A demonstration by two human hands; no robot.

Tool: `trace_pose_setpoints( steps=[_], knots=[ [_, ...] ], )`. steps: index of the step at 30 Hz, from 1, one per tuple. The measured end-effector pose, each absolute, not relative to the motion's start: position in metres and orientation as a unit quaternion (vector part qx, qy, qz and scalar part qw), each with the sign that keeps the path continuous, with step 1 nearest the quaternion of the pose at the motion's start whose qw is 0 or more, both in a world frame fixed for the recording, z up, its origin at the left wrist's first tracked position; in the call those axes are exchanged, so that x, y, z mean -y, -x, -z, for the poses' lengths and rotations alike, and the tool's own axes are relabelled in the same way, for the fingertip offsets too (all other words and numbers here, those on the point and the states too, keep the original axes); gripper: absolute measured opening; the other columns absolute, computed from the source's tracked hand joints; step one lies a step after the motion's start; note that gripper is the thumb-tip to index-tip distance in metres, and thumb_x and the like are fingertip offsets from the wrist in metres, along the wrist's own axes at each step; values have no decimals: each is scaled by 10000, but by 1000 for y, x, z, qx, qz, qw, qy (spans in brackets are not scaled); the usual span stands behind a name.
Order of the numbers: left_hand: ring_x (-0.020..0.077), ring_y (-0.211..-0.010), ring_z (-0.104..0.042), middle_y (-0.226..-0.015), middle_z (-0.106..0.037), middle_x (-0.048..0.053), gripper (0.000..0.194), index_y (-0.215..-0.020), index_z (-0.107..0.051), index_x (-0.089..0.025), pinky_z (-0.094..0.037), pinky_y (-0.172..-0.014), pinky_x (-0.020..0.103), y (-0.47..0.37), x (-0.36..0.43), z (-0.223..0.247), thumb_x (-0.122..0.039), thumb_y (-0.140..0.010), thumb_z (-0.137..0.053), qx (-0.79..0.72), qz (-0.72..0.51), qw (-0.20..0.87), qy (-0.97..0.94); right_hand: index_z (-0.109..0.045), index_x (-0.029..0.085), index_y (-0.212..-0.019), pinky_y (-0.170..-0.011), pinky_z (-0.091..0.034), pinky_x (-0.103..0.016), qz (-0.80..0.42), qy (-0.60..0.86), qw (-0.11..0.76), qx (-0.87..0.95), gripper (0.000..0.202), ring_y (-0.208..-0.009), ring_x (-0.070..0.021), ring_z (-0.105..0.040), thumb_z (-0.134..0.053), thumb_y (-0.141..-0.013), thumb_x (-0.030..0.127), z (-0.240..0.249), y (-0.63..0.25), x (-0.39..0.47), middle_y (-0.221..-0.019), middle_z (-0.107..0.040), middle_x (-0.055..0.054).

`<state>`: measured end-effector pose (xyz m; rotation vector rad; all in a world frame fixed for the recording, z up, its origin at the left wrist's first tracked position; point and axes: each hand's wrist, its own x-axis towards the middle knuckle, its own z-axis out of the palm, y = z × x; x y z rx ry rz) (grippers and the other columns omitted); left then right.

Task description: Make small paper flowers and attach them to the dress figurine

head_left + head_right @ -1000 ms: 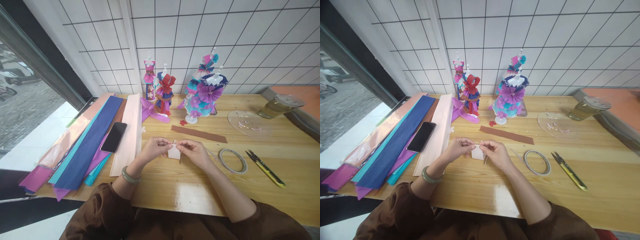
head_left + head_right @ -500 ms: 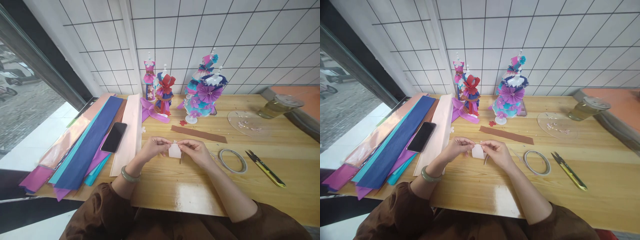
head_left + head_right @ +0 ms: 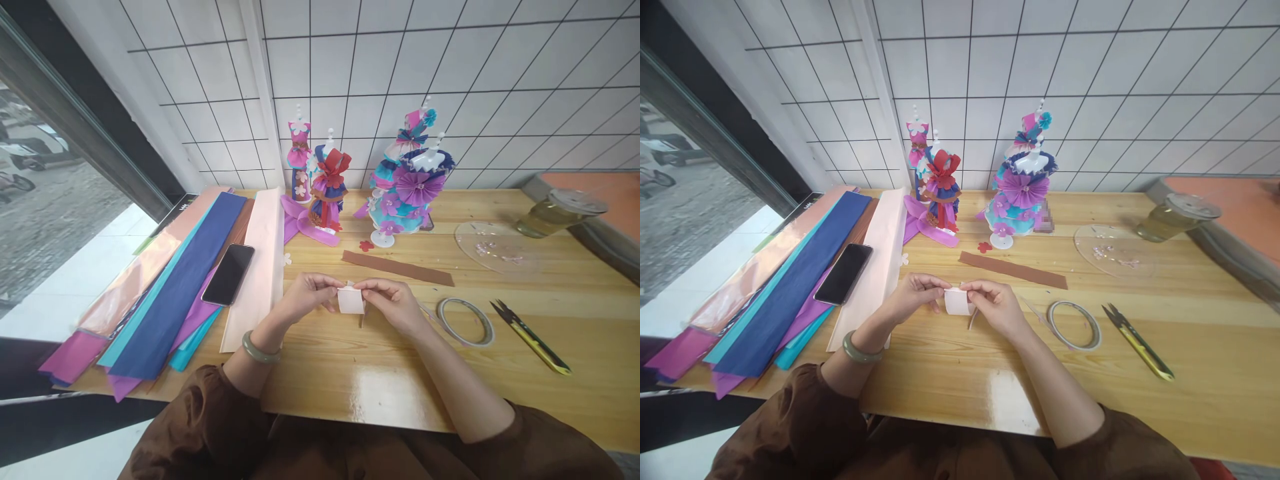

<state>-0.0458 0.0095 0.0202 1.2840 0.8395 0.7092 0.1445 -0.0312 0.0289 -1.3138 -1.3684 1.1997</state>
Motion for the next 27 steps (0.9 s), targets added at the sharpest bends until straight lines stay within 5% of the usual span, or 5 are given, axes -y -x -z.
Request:
trace_pose_setpoints(
  steps=[12, 27],
  knots=[
    [84, -499, -552, -661, -619, 46, 304, -802, -618, -92, -467, -465, 195, 40, -2, -26, -364, -667, -621, -371, -333, 637, -588, -628, 164, -789, -604, -465, -265, -464, 527, 455, 547, 234, -649, -140, -575, -642, -668, 364, -21, -139, 29, -727, -649, -38],
    [79, -551, -546, -710, -591, 27, 287, -858, -558, -109, -503, -469, 215, 39, -5, -22, -303, -662, -635, -358, -354, 659, -559, -618, 176, -890, -685, -474, -278, -428, 515, 459, 584, 226, -754, -153, -582, -615, -707, 309, -17, -138, 32, -811, -637, -51]
  ],
)
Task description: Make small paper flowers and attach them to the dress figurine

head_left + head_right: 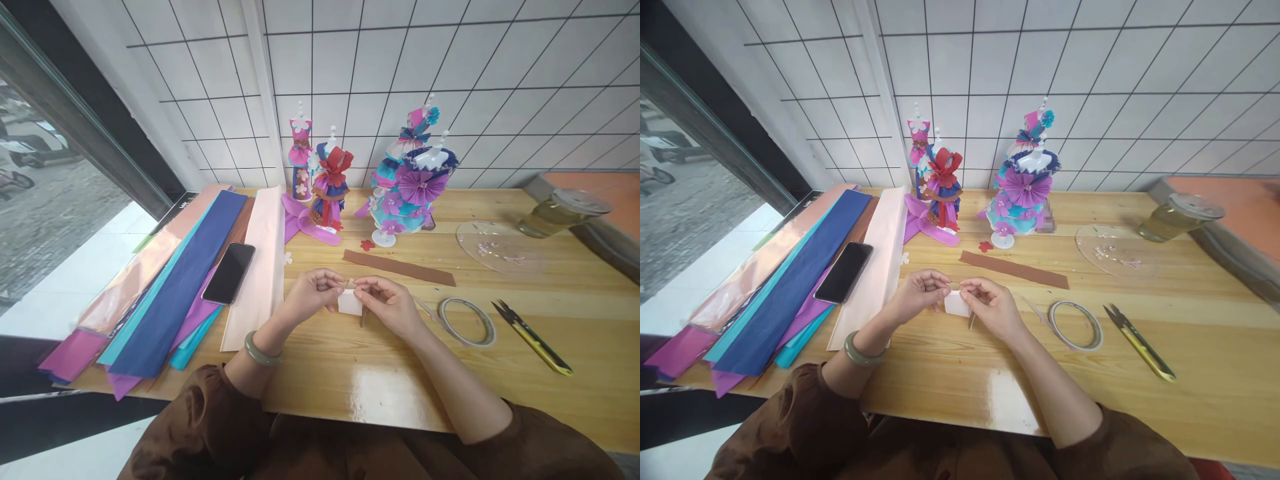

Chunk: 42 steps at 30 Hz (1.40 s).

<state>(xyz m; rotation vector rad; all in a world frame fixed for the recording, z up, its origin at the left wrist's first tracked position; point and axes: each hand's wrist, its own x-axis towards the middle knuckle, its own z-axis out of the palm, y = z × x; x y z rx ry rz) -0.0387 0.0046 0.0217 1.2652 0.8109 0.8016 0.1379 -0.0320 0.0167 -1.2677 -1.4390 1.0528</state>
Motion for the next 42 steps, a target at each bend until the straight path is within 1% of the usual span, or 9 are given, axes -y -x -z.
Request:
trace_pose_setpoints(
  steps=[4, 8, 14, 21, 26, 32, 34, 38, 42],
  knots=[
    [79, -553, -550, -730, -585, 29, 279, -855, -558, -107, -498, -467, 211, 39, -4, -22, -309, -674, -623, -358, -352, 657, -563, -626, 178, -877, -677, -474, -279, -429, 513, 464, 581, 221, -757, -159, -583, -619, -701, 311, -16, -139, 31, -822, -643, -53],
    [75, -544, -548, -725, -570, 22, 261, -867, -548, -113, -485, -452, 201, 39, -4, -23, -314, -706, -589, -343, -325, 664, -580, -645, 178, -827, -607, -469, -266, -428, 512, 462, 584, 183, -693, -152, -580, -600, -713, 315, -16, -140, 32, -789, -647, -49],
    [59, -511, -535, -711, -557, 2, 215, -843, -541, -126, -471, -453, 187, 40, -5, -22, -295, -717, -577, -335, -341, 662, -578, -657, 184, -832, -731, -467, -304, -409, 517, 448, 604, 165, -814, -177, -592, -580, -724, 282, -21, -139, 32, -880, -655, -60],
    [49, -471, -524, -681, -574, 11, 221, -847, -584, -111, -453, -477, 182, 41, -4, -22, -300, -736, -551, -362, -325, 631, -605, -659, 184, -876, -691, -477, -303, -392, 533, 440, 607, 214, -785, -178, -592, -606, -704, 298, -18, -139, 31, -896, -650, -66],
    [39, -469, -496, -706, -584, 16, 256, -842, -598, -113, -455, -465, 175, 37, 0, -29, -318, -689, -600, -384, -336, 615, -601, -669, 200, -897, -688, -479, -305, -366, 517, 455, 626, 218, -819, -185, -591, -596, -715, 295, -15, -140, 29, -930, -644, -66],
    [37, -447, -487, -710, -593, 21, 258, -782, -615, -113, -443, -446, 175, 34, 2, -34, -334, -651, -630, -425, -346, 586, -596, -683, 200, -846, -668, -484, -308, -341, 525, 449, 638, 187, -786, -185, -591, -598, -715, 302, -17, -140, 30, -868, -648, -65],
    [40, -446, -491, -706, -594, 20, 261, -782, -617, -115, -437, -447, 176, 35, 2, -34, -341, -652, -629, -426, -342, 581, -603, -677, 199, -870, -673, -486, -316, -350, 528, 447, 632, 209, -773, -184, -592, -600, -712, 312, -18, -140, 31, -856, -649, -65],
    [43, -449, -494, -712, -598, 24, 270, -790, -615, -116, -434, -455, 180, 36, 1, -32, -350, -656, -626, -420, -341, 576, -612, -633, 193, -990, -699, -490, -326, -402, 525, 454, 598, 329, -758, -176, -594, -628, -687, 322, -16, -138, 31, -848, -653, -59],
    [45, -453, -497, -700, -592, 22, 271, -792, -610, -112, -439, -464, 185, 36, 0, -31, -346, -656, -629, -412, -347, 585, -606, -617, 189, -1017, -714, -483, -313, -462, 508, 455, 567, 373, -784, -167, -591, -645, -672, 329, -14, -140, 30, -869, -646, -53]
  ],
)
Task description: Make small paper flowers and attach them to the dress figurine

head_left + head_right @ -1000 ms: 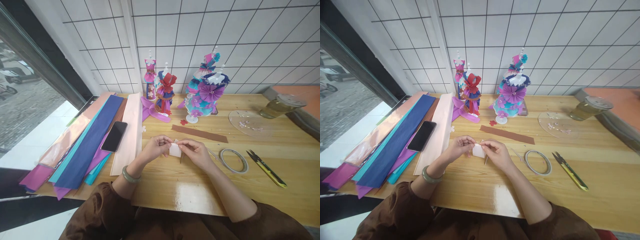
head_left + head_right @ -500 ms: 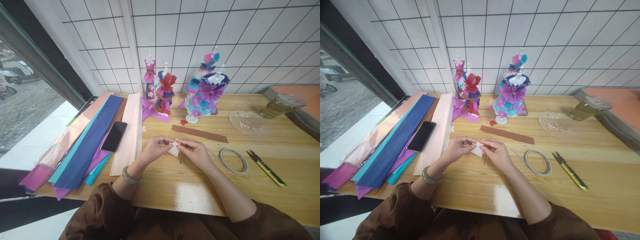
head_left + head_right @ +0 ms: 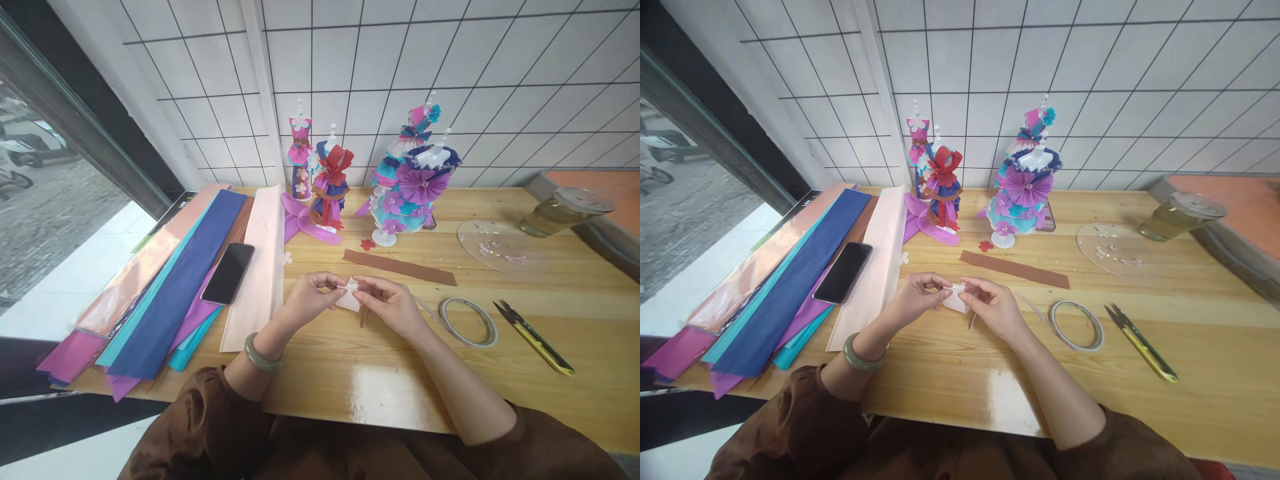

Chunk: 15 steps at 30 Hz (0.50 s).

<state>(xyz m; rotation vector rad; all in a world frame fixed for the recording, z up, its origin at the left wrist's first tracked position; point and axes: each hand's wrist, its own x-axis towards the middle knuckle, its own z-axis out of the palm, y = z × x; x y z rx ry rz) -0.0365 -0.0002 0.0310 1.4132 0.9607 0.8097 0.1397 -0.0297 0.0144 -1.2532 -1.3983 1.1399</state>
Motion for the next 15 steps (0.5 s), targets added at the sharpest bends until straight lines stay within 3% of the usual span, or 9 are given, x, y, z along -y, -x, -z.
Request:
trace_pose_setpoints(
  steps=[8, 15],
  knots=[
    [45, -463, -504, -702, -598, 25, 265, -788, -607, -109, -438, -476, 184, 36, 1, -30, -340, -660, -629, -400, -350, 588, -609, -599, 205, -1058, -725, -478, -313, -497, 494, 452, 552, 426, -795, -154, -585, -661, -658, 341, -21, -142, 30, -849, -643, -32],
    [45, -470, -506, -741, -606, 35, 277, -799, -612, -113, -455, -476, 183, 37, 1, -28, -357, -666, -619, -396, -343, 593, -612, -679, 222, -904, -777, -475, -349, -447, 485, 452, 601, 240, -882, -203, -595, -625, -692, 323, -24, -141, 32, -941, -660, -62]
  ],
)
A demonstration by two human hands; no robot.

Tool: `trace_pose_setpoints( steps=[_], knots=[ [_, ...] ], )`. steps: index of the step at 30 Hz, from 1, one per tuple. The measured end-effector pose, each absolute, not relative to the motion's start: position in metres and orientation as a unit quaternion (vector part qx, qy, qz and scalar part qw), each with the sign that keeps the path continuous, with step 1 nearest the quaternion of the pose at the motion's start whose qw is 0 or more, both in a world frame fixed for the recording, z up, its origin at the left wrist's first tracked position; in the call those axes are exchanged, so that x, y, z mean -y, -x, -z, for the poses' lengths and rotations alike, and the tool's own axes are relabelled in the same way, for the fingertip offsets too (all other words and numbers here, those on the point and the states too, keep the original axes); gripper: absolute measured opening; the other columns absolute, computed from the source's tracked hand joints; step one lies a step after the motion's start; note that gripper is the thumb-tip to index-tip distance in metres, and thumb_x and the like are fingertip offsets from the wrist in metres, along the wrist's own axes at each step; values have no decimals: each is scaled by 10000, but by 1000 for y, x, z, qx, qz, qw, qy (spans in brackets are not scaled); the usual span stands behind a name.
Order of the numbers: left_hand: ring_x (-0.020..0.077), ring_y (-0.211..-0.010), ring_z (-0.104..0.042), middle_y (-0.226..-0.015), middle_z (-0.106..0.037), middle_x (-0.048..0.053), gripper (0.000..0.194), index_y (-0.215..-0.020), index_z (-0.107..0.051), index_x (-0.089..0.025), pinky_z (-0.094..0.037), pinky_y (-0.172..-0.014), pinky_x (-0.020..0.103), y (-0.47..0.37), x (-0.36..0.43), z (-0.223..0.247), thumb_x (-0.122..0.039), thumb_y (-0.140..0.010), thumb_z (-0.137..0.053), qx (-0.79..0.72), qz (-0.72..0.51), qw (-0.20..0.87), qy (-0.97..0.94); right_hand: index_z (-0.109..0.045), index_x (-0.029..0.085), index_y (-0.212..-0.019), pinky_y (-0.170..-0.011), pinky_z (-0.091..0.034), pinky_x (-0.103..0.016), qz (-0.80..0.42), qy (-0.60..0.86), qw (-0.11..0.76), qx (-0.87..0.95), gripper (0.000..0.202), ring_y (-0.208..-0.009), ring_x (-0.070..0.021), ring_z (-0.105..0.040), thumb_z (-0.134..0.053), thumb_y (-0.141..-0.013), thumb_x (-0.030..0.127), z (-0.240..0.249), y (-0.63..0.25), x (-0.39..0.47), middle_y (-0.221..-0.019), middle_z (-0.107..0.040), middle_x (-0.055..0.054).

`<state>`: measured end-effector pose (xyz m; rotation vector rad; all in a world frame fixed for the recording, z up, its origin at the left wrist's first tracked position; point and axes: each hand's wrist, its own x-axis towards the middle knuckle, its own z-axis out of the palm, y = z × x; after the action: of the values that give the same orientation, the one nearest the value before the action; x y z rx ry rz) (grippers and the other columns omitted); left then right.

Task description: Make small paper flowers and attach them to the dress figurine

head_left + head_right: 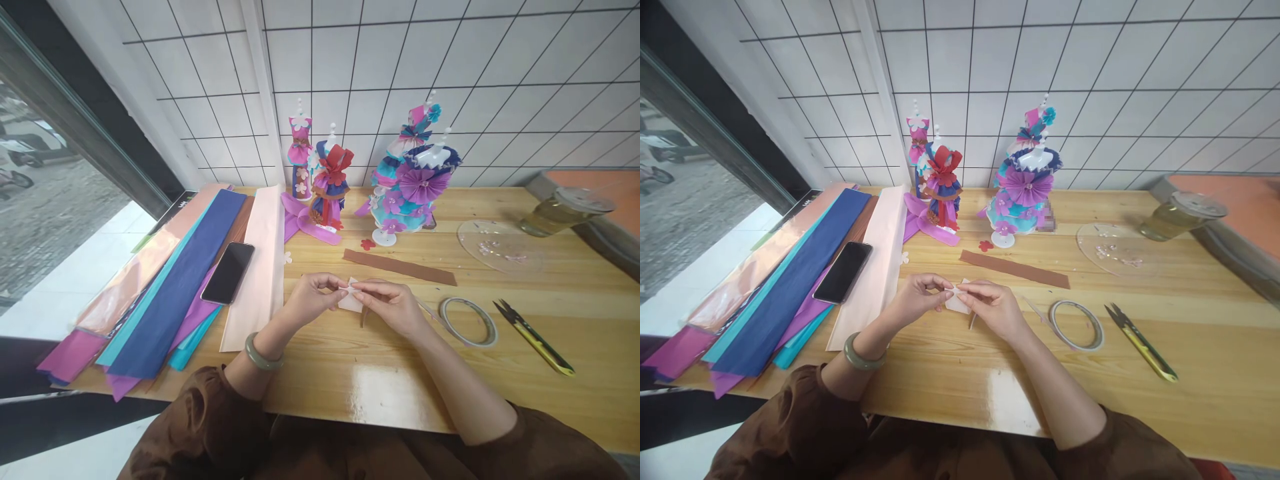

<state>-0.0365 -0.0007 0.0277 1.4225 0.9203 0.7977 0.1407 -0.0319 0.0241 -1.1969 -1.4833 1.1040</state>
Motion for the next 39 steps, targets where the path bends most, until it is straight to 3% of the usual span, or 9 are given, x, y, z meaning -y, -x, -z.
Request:
trace_pose_setpoints(
  steps=[5, 14, 25, 39],
  knots=[
    [50, -479, -514, -727, -613, 36, 287, -797, -624, -113, -468, -477, 181, 35, 0, -28, -360, -653, -629, -404, -346, 594, -604, -690, 218, -862, -682, -504, -330, -415, 508, 456, 602, 214, -800, -200, -616, -624, -690, 326, -24, -140, 32, -883, -674, -62],
    [52, -466, -498, -707, -629, 38, 298, -826, -646, -119, -439, -466, 183, 36, -1, -22, -356, -645, -637, -415, -358, 586, -596, -689, 224, -880, -701, -499, -337, -355, 528, 453, 625, 206, -812, -210, -621, -603, -711, 305, -24, -139, 33, -891, -679, -59],
    [85, -494, -525, -728, -655, 38, 293, -836, -662, -152, -438, -506, 204, 36, -1, -16, -394, -703, -566, -450, -338, 504, -656, -688, 255, -863, -717, -494, -353, -302, 520, 425, 677, 182, -795, -207, -620, -552, -755, 309, -17, -141, 30, -867, -679, -42],
    [118, -643, -571, -727, -663, 16, 208, -782, -670, -184, -416, -592, 205, 38, 1, -27, -310, -767, -506, -429, -313, 402, -746, -659, 221, -823, -692, -468, -318, -269, 531, 396, 699, 154, -761, -185, -598, -529, -769, 283, -16, -140, 30, -826, -651, -48]
  ],
)
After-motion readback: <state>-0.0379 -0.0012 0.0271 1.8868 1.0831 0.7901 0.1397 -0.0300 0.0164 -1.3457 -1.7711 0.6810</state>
